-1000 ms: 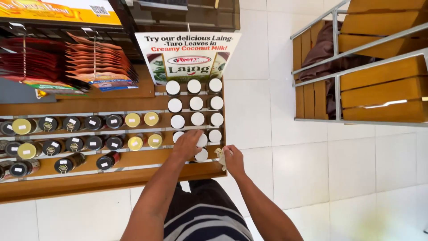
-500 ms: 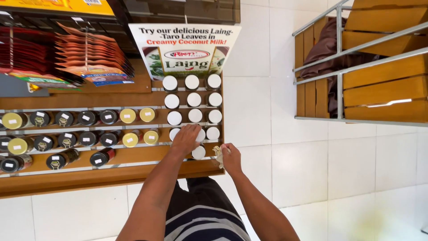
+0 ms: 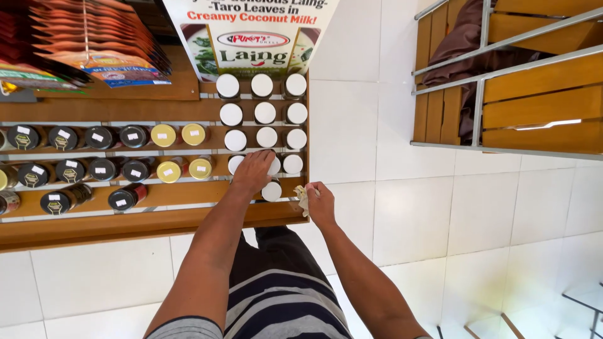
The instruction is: Pick up jars from a display shelf and wipe them with a cloth to clean them.
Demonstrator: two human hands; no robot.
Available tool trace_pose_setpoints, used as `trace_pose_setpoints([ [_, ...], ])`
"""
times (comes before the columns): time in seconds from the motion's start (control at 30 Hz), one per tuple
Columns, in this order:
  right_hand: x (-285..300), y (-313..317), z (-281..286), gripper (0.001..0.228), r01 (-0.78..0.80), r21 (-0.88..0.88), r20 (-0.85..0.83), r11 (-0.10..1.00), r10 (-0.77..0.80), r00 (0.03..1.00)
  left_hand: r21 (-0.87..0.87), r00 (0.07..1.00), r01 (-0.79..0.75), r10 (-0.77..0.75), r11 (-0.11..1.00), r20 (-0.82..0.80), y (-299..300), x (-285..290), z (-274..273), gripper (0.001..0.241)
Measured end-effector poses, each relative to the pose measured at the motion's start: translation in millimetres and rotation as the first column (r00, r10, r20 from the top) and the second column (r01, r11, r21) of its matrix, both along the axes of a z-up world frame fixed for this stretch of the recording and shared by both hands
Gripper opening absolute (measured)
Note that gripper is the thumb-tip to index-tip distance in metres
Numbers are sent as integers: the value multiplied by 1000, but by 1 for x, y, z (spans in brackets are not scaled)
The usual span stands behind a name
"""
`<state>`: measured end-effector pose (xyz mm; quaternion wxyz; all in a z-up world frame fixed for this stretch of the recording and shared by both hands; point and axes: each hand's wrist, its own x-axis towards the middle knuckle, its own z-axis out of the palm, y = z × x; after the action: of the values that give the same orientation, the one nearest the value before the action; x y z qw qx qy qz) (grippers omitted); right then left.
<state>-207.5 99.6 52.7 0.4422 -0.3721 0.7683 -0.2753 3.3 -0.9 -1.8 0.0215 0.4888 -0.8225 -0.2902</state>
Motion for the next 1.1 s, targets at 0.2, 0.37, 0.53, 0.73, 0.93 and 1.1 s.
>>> trace_pose_setpoints([
  [0.2,-2,7,-5,23,-17,-4,3,1000,17,1000,-19,999,-23,22,1000,-30,4,-3,1,65],
  [0.37,2,10,-4,23,-5,14,33,1000,4,999,20,999,-23,22,1000,28,-2,-3,13,69],
  [0.53,3,11,-4,24,-42,10,16,999,42,999,33,998,-40,38,999,46,-2,-4,13,75],
  [0.73,7,10,0,24,5,74,57,997,-10,998,194,992,-96,78,976,98,-2,-4,15,73],
  [0.93,7,12,-4,24,-13,63,19,998,11,1000,125,995,-31,20,992,94,-6,2,6,75],
  [1.1,7,9,1,24,-54,35,-54,998,56,997,19,997,-43,41,999,63,-5,4,4,73],
])
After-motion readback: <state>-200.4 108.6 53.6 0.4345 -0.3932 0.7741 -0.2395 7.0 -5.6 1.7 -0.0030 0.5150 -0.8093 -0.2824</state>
